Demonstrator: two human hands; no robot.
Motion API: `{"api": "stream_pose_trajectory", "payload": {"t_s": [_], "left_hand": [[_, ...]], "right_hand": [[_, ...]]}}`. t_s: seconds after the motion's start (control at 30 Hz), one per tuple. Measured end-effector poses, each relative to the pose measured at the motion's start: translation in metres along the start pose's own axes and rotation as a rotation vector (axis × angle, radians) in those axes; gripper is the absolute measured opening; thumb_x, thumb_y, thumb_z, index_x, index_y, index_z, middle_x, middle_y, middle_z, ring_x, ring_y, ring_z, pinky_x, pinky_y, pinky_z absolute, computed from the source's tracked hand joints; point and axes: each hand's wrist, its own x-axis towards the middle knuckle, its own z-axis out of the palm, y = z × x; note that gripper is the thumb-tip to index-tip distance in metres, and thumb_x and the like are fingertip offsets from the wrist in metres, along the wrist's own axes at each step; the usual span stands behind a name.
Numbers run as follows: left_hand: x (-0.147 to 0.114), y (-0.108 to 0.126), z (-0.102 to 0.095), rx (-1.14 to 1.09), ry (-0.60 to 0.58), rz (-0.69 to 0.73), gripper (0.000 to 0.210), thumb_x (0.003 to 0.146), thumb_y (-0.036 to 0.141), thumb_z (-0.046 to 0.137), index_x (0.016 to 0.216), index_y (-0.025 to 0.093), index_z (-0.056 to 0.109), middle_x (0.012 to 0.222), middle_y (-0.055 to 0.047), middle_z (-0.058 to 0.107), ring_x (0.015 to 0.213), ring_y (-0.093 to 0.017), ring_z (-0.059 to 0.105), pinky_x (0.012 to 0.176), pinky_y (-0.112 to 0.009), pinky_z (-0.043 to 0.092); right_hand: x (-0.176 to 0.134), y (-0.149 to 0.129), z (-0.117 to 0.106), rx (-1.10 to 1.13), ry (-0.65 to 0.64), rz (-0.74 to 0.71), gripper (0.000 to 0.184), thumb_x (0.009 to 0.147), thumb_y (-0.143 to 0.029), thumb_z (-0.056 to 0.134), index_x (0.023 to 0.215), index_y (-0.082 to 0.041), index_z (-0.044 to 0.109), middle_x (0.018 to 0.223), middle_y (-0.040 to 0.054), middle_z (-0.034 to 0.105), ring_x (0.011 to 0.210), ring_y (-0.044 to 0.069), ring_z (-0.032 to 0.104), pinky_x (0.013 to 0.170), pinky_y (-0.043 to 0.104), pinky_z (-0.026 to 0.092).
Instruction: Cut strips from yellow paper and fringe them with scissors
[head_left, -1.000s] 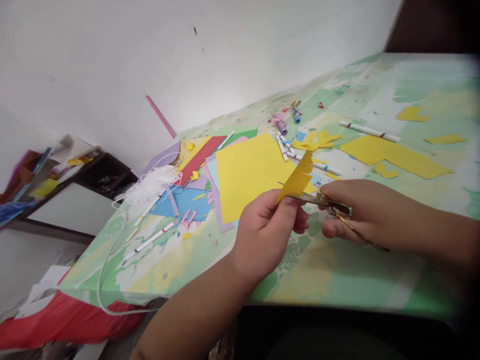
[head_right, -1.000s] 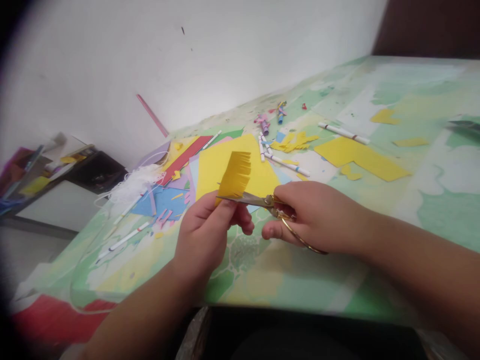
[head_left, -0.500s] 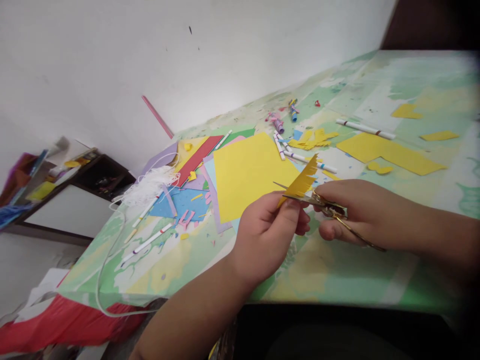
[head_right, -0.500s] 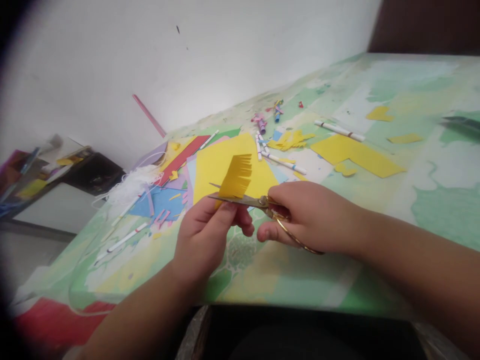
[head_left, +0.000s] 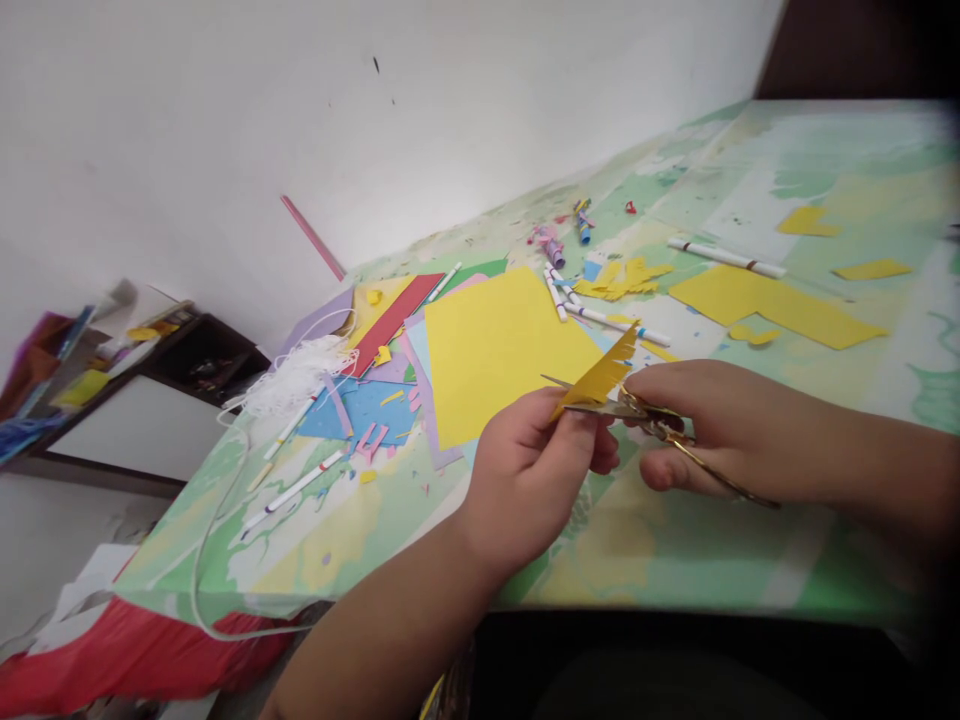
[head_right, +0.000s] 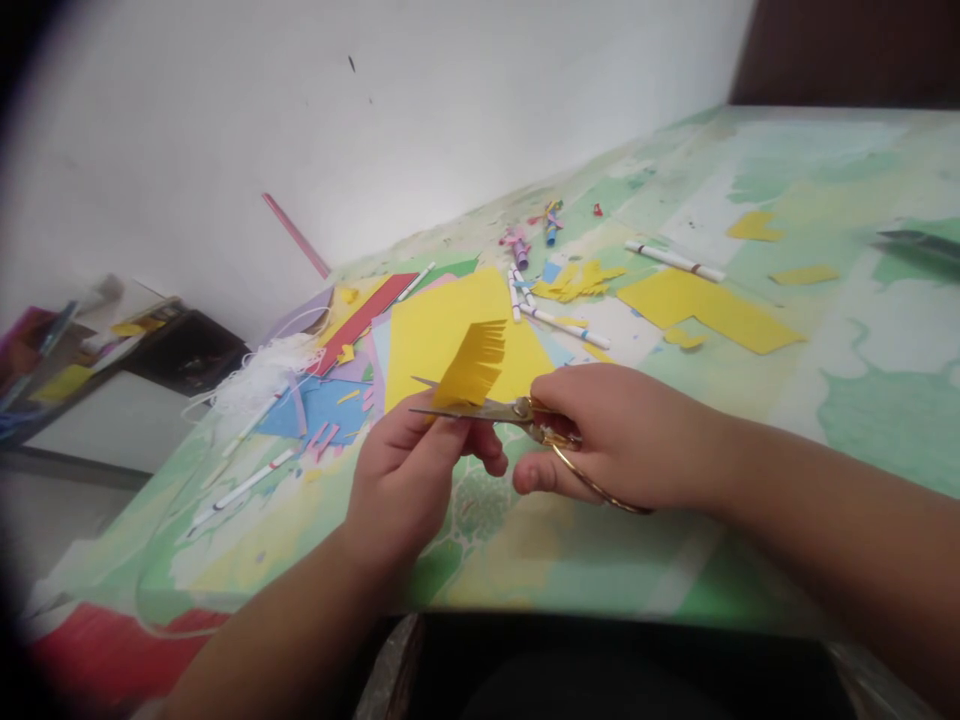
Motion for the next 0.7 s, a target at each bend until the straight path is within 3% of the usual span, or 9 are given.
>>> {"api": "stream_pose_trajectory", "payload": {"t_s": [0.5,0.7], "left_hand": [[-0.0006,-0.0058,0.0026,-0.050,0.031,-0.022,0.020,0.079,0.031,0.051,0.066,0.017,0.057,0.057,0.002,0.056,0.054,-0.009,0.053,0.056,-0.023,0.045],[-0.0018,-0.0055,0.0033,-0.026,0.030,0.006,0.022,0.080,0.029,0.050,0.063,0.017,0.056,0.057,0.001,0.056,0.055,-0.010,0.053,0.057,-0.025,0.044]], "right_hand": [[-0.0004,-0.0038,-0.0029,0.018,-0.012,-0.005,0.043,0.069,-0.063,0.045,0.068,-0.020,0.046,0.064,0.0026,0.050,0.054,0.015,0.041,0.048,0.025,0.029],[-0.0006,-0.0029,-0.0014,-0.023,0.070,-0.032,0.039,0.068,-0.059,0.050,0.067,-0.020,0.044,0.062,0.0022,0.048,0.054,0.014,0.039,0.048,0.025,0.028]]}}
